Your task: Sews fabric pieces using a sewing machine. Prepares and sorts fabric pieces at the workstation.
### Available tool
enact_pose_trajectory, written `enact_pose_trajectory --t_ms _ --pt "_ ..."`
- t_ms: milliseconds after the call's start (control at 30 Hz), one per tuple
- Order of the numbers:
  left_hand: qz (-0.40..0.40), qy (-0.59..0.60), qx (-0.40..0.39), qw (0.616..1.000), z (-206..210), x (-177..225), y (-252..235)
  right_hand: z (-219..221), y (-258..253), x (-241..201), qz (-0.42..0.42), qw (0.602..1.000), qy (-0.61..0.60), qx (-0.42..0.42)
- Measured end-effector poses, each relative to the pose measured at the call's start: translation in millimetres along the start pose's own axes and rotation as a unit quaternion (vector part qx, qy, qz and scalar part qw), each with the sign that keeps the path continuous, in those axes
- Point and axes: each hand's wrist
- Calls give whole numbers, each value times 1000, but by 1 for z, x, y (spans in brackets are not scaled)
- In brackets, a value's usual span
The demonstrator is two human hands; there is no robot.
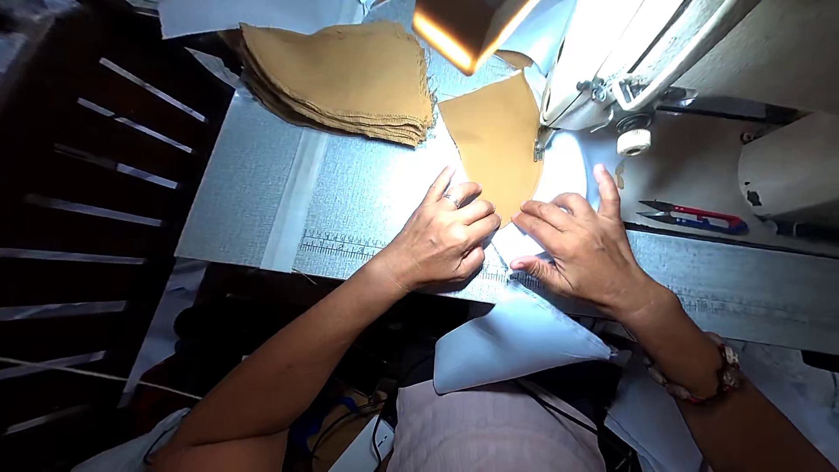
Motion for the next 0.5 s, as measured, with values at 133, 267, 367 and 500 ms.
enact_pose_trajectory --t_ms 133,267,367,500 --pt "3 -4 -1 1000 5 5 -10 -4 -4 -15 8 1000 -5 -13" --pt "-2 0 3 1000 12 9 -21 -4 -2 -14 45 998 33 -22" --pt "-12 7 20 1000 19 10 -31 -4 0 -8 70 996 45 -29" --pt "-49 12 30 998 24 14 -43 -5 2 3 96 994 43 -33"
Point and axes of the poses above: each hand's wrist, its own y-axis away from the middle knuckle, its own z-axis out of the palm, x = y × z, and after that the axes turned 15 degrees about -z, right-handed
